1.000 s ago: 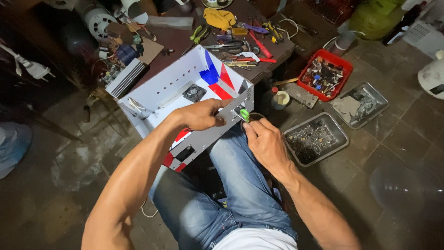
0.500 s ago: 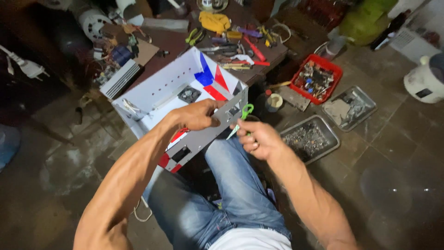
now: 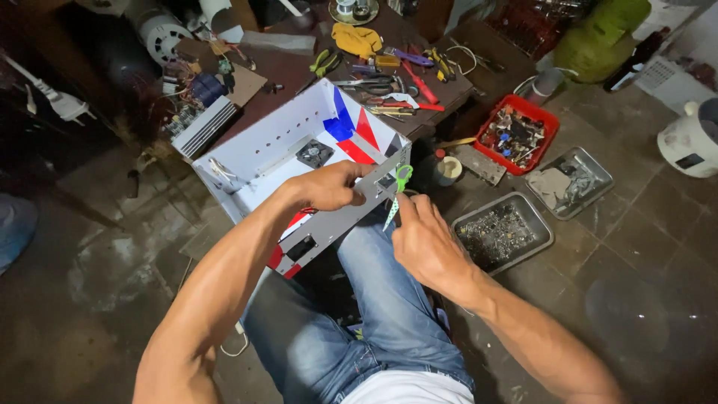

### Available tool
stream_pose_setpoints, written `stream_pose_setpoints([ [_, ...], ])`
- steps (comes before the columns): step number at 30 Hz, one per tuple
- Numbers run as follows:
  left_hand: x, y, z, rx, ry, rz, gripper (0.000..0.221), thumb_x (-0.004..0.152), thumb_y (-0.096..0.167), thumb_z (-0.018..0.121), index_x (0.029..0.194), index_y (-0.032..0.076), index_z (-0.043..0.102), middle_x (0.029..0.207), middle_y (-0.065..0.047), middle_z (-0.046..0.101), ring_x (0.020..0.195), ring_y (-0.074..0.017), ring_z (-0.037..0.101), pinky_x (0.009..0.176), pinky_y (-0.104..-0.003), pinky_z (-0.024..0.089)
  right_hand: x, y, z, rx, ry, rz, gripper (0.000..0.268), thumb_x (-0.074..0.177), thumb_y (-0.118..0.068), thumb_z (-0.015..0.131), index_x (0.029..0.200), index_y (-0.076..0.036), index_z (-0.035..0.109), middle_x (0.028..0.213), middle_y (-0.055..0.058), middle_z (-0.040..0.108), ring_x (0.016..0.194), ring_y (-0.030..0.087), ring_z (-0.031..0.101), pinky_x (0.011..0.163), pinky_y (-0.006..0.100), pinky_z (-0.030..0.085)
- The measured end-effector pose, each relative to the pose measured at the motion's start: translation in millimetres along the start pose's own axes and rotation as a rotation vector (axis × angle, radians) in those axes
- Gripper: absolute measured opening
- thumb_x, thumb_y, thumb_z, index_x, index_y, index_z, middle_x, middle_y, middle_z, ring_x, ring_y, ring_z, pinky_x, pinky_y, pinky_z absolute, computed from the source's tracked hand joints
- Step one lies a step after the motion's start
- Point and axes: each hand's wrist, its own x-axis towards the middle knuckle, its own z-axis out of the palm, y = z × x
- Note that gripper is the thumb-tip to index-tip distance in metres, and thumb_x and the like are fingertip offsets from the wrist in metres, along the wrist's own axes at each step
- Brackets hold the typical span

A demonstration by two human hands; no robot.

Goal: Cutting a wire with scissors and modifying a metal electronics enclosure

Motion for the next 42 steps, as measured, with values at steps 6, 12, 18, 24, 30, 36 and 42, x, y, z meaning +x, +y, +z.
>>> stream_pose_setpoints([
  [6,3,-1,-2,0.033,0.016,0.019,0.037,0.083,0.010,0.061,0.119,0.010,0.069,0.101,-0.014,0.074,0.092,-0.0275,0.072,0.087,-0.040,0.056,12,0,26,-0.662,0.372,-0.155,0.023,0.097,-0.032,0.057,0.091,-0.010,0.061,0.075,0.000,0.046,0.069,0.019,0.059,0.049,0.028,0.050],
  [12,18,-26,1,0.040,0.009,0.025,0.039,0.081,0.010,0.063,0.119,0.009,0.069,0.100,-0.013,0.073,0.092,-0.0268,0.071,0.085,-0.040,0.056,22,21,46,-0.603,0.450,-0.183,0.031,0.097,-0.036,0.062,0.075,-0.015,0.054,0.066,-0.001,0.047,0.058,0.019,0.060,0.043,0.028,0.048],
  [18,24,-46,-4,0.005,-0.002,-0.019,0.039,0.079,0.010,0.064,0.117,0.010,0.070,0.097,-0.010,0.073,0.089,-0.0223,0.068,0.083,-0.036,0.055,69,48,8,1.092,-0.361,0.858,0.026,0.099,-0.027,0.060,0.094,-0.003,0.052,0.057,0.002,0.047,0.035,0.004,0.035,0.027,0.018,0.022],
  [24,17,-27,-5,0.031,-0.010,0.006,0.038,0.080,0.008,0.065,0.118,0.008,0.070,0.100,-0.014,0.074,0.092,-0.0270,0.070,0.086,-0.040,0.055,57,46,12,1.000,-0.320,0.837,0.042,0.097,-0.039,0.063,0.106,0.002,0.061,0.078,0.017,0.065,0.043,0.015,0.057,0.030,0.025,0.046],
  [30,11,-19,0,0.001,0.000,0.019,0.039,0.079,0.007,0.063,0.118,0.008,0.070,0.100,-0.014,0.075,0.093,-0.0266,0.070,0.087,-0.040,0.055,2,22,5,-0.025,0.075,-0.091,0.065,0.078,-0.012,0.057,0.141,-0.003,0.047,0.108,0.021,0.057,0.095,0.043,0.060,0.074,0.051,0.054],
  [36,15,-26,1,-0.010,-0.001,0.018,0.041,0.080,0.007,0.062,0.119,0.010,0.070,0.103,-0.012,0.075,0.094,-0.0249,0.070,0.089,-0.040,0.055,19,34,54,-0.609,0.462,-0.351,0.028,0.101,-0.027,0.052,0.111,-0.004,0.064,0.084,0.005,0.051,0.077,0.022,0.055,0.058,0.030,0.046],
  [42,26,-44,-1,-0.019,0.011,0.007,0.040,0.077,0.008,0.065,0.117,0.008,0.070,0.098,-0.012,0.075,0.091,-0.0235,0.070,0.085,-0.038,0.055,51,34,35,0.705,0.038,0.595,0.042,0.098,-0.030,0.059,0.065,-0.005,0.067,0.050,0.011,0.064,0.033,0.020,0.060,0.027,0.032,0.045],
])
